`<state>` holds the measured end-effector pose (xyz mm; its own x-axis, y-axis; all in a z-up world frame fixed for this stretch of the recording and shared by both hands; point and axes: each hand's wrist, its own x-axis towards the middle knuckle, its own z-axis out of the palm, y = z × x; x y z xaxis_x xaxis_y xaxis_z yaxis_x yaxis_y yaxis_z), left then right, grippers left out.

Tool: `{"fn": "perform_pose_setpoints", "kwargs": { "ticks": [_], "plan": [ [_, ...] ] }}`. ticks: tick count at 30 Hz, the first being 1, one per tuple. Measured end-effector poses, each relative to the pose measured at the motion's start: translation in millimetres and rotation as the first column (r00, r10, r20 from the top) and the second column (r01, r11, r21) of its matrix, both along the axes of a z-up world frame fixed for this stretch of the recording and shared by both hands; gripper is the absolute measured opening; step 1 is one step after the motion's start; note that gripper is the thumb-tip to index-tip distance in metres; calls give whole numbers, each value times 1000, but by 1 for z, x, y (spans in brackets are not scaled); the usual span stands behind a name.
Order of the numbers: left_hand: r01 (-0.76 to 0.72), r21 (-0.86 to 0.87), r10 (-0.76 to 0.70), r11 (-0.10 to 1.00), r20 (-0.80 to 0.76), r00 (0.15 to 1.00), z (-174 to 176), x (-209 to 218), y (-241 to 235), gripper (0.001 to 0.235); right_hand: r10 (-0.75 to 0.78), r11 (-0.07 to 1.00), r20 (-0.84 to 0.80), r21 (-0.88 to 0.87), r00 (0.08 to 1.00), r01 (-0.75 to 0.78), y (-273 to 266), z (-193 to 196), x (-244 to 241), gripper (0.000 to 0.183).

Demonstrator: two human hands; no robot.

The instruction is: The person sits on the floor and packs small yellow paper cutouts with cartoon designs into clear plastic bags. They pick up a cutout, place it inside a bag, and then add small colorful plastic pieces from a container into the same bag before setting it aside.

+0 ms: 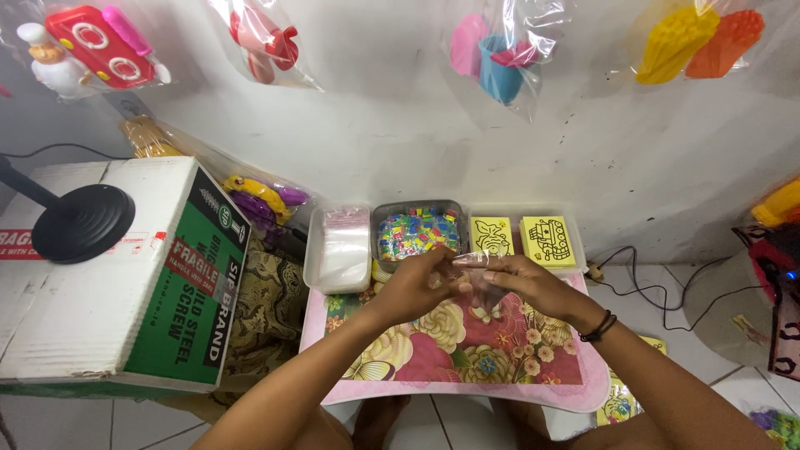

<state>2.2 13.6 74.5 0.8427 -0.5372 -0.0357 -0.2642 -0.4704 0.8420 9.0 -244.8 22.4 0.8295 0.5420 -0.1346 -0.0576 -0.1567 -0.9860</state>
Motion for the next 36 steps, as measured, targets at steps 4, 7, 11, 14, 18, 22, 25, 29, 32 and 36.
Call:
{"fn": "perform_pose_setpoints", "kwargs": {
  "ticks": [4,7,11,14,18,22,25,29,32,36],
  "plan": [
    [1,-75,-1,997,1,1000,-11,4,-1,28,55,997,-5,-56,998,-56,4,16,-1,51],
    [-31,-74,31,997,0,1000,-12,8,3,23,46,996,2,-73,999,-46,11,38,-5,55],
    [-82,-102,78,991,-46,996,0,7,6,22,38,997,3,-66,999,-37,1,24,4,60],
    [-69,-112,65,991,-43,997,-5,9,6,24,-11,997,12,-76,1000,12,-2,22,3,59],
    [-67,-100,62,993,-52,997,-1,8,7,26,-39,996,39,-81,999,42,4,29,1,60],
    [-34,-47,31,998,-65,997,-9,8,4,28,-122,977,122,-160,985,141,-1,26,2,61],
    [-43,-54,40,998,-60,997,-15,11,3,25,-150,973,126,-157,981,169,-4,23,5,65],
    [-82,-91,78,992,-51,996,-35,24,6,23,-309,944,92,-86,946,317,-20,8,23,75],
    [-119,-103,112,988,-68,991,-31,25,8,24,-499,819,271,-164,823,550,-43,-3,40,44],
    [-155,-154,138,976,-115,984,-26,24,7,25,-363,587,529,-510,767,629,-87,-67,66,28]
  ]
}}
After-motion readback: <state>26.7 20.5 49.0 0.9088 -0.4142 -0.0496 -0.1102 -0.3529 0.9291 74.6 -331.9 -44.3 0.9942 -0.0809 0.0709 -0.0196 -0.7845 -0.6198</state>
